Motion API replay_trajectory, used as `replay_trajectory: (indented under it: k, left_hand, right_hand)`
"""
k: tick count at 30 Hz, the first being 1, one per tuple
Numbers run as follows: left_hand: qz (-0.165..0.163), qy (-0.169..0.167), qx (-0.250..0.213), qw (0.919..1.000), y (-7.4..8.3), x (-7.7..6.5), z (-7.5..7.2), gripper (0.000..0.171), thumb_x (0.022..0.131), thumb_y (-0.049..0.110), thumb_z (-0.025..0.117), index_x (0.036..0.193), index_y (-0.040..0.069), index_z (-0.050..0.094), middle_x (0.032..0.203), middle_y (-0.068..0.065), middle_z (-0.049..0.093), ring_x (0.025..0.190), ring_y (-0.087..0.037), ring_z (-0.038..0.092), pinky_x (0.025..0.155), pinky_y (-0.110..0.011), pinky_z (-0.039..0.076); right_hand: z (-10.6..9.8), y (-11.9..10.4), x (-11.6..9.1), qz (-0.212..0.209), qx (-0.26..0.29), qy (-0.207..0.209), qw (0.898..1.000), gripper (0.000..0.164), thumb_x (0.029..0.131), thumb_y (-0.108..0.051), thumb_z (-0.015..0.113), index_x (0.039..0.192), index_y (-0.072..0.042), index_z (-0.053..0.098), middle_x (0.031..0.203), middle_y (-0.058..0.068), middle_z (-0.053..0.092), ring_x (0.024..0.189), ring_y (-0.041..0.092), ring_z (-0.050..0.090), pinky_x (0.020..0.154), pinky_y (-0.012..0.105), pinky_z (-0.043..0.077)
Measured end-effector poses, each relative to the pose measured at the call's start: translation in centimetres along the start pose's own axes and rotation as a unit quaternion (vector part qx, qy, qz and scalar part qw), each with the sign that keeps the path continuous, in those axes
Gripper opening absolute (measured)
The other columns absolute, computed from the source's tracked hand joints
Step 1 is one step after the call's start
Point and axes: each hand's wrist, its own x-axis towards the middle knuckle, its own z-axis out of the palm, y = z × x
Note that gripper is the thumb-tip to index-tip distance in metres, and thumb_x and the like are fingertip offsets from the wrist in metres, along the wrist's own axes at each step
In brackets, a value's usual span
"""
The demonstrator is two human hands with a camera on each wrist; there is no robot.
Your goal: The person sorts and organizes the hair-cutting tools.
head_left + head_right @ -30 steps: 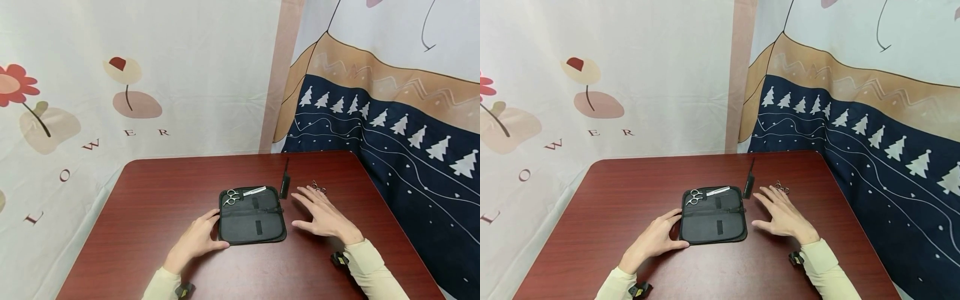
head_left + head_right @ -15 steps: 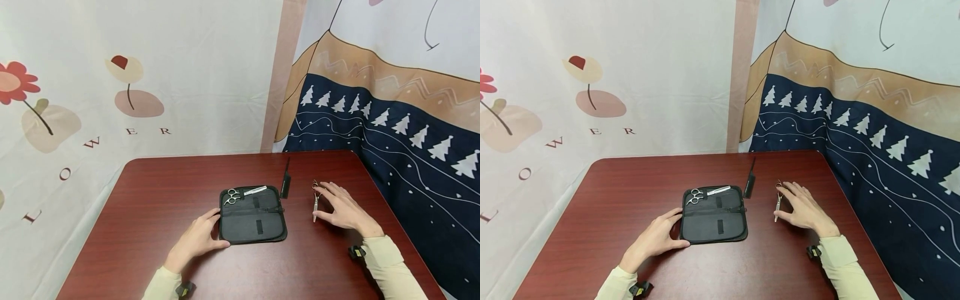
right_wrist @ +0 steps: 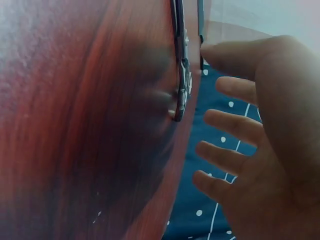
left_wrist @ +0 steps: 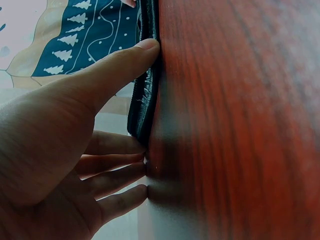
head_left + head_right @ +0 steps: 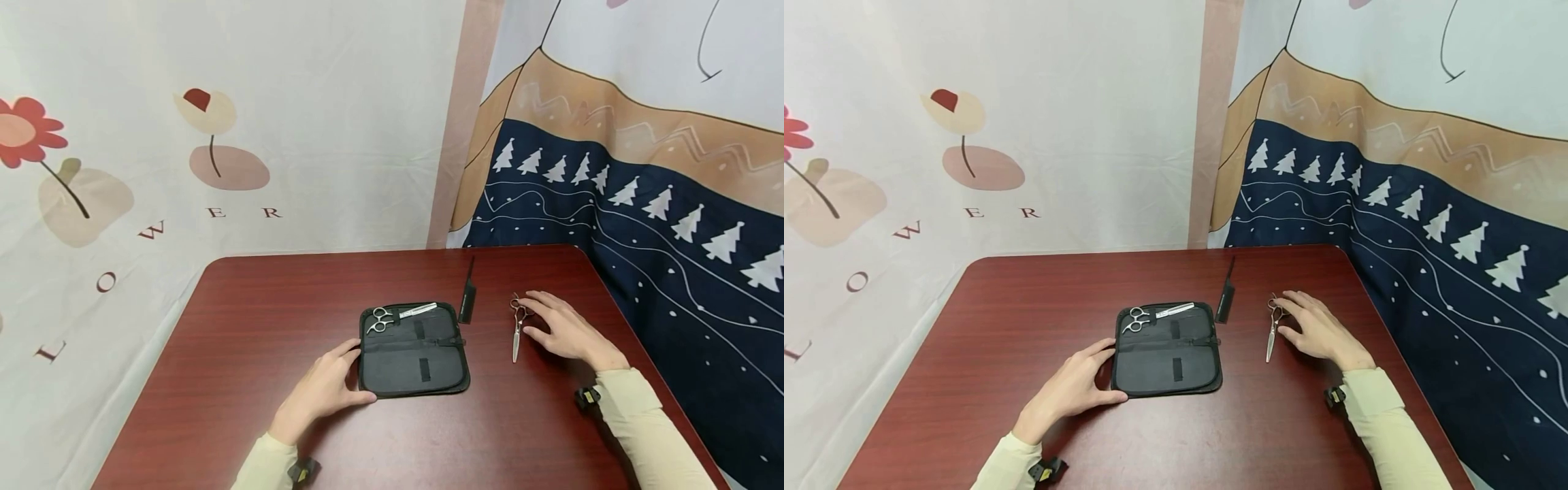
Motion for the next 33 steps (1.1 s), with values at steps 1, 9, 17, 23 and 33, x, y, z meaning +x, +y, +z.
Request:
replay_trajectory:
  k: [1,9,17,23,33]
  left_hand:
    - [0.0,0.0,0.0,1.0,0.0,0.0,0.0,0.095,0.065,0.058,0.088,0.132,-0.007,0.067,0.145,-0.017,0.057,0.124,-0.032,0.059,0.099,-0.048,0.054]
    - [-0.003,-0.004,-0.001,1.0,0.0,0.0,-0.1,0.095,0.066,0.058,0.088,0.132,-0.007,0.066,0.145,-0.017,0.057,0.124,-0.032,0.059,0.098,-0.048,0.054]
    - [-0.001,-0.005,-0.002,1.0,0.0,-0.1,-0.2,0.096,0.066,0.058,0.088,0.132,-0.007,0.066,0.145,-0.016,0.057,0.126,-0.032,0.057,0.101,-0.047,0.052]
    - [0.0,-0.003,-0.002,1.0,0.0,0.0,-0.1,0.096,0.066,0.059,0.088,0.132,-0.007,0.066,0.145,-0.016,0.057,0.126,-0.031,0.057,0.101,-0.047,0.052]
    - [0.0,-0.003,-0.002,1.0,0.0,0.0,0.0,0.096,0.066,0.059,0.088,0.132,-0.008,0.066,0.145,-0.017,0.057,0.125,-0.032,0.058,0.1,-0.047,0.053]
  right_hand:
    - [0.0,0.1,0.2,-0.004,0.0,-0.001,1.0,0.055,0.088,-0.014,0.078,0.138,0.002,0.063,0.144,0.027,0.052,0.133,0.042,0.043,0.107,0.063,0.038]
    - [0.1,0.1,1.2,-0.033,-0.002,-0.025,0.999,0.047,0.085,0.005,0.074,0.131,0.005,0.068,0.143,0.025,0.056,0.134,0.045,0.044,0.107,0.062,0.04]
    - [0.7,0.4,1.6,-0.031,-0.005,-0.055,0.998,0.045,0.085,0.013,0.066,0.129,0.004,0.069,0.145,0.024,0.055,0.137,0.045,0.042,0.109,0.061,0.039]
    - [0.8,0.6,1.8,-0.035,-0.023,-0.048,0.998,0.04,0.086,0.01,0.068,0.125,0.003,0.071,0.139,0.025,0.059,0.13,0.042,0.049,0.105,0.058,0.045]
    - [0.4,0.6,1.5,-0.006,-0.035,-0.041,0.999,0.032,0.087,-0.003,0.076,0.118,-0.002,0.075,0.12,0.018,0.063,0.11,0.034,0.057,0.096,0.054,0.049]
